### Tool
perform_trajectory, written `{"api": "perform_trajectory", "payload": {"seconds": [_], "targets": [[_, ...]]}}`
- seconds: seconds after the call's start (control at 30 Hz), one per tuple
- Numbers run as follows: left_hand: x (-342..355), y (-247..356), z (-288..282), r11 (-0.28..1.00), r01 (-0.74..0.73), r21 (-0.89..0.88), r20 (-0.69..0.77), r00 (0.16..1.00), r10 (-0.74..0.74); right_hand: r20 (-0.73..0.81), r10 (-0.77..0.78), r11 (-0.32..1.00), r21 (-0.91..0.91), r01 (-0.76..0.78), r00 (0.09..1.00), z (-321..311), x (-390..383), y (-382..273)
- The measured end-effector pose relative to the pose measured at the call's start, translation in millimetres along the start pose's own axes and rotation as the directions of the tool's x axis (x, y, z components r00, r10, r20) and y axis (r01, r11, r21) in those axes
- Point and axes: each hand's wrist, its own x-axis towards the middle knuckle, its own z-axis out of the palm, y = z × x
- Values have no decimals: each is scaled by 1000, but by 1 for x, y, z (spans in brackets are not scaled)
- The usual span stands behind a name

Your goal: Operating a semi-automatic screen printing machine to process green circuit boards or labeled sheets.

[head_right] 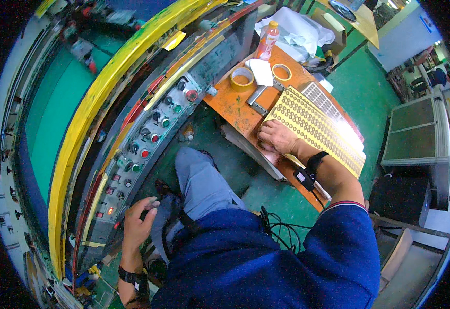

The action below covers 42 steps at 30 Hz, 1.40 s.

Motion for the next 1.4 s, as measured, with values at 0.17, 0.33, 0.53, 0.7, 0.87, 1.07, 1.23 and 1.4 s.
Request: {"api": "perform_trajectory", "payload": {"seconds": [0.17, 0.33, 0.53, 0.7, 0.87, 1.07, 1.23, 1.4], "targets": [[1, 2, 0, 1000, -10, -1, -12, 1000, 10, 20, -20, 999, 28, 19, 1000, -2, 7, 3], [1, 3, -3, 1000, -17, 4, -26, 1000, 17, 49, -50, 999, 12, 50, 998, -3, 14, 4], [-2, -6, -3, 999, 33, -23, -32, 999, -33, 18, -23, 999, 48, 22, 1000, 3, -3, -1], [4, -2, 0, 999, 39, -35, -5, 999, -39, 30, 118, 974, 189, -122, 993, 2, -14, 9], [14, 3, 6, 999, 11, -41, 11, 1000, -11, -172, 593, 805, 132, -578, 787, -36, -34, 58], [19, 9, 12, 1000, -5, -10, 44, 999, 5, -40, 811, 585, 88, -806, 584, -27, -53, 127], [20, 13, 13, 1000, 12, -9, 37, 999, -11, 99, 816, 571, 14, -821, 570, -24, -43, 139], [22, 15, 16, 999, 39, -6, 48, 998, -39, 56, 803, 592, 41, -805, 593, -26, -40, 137]]}}
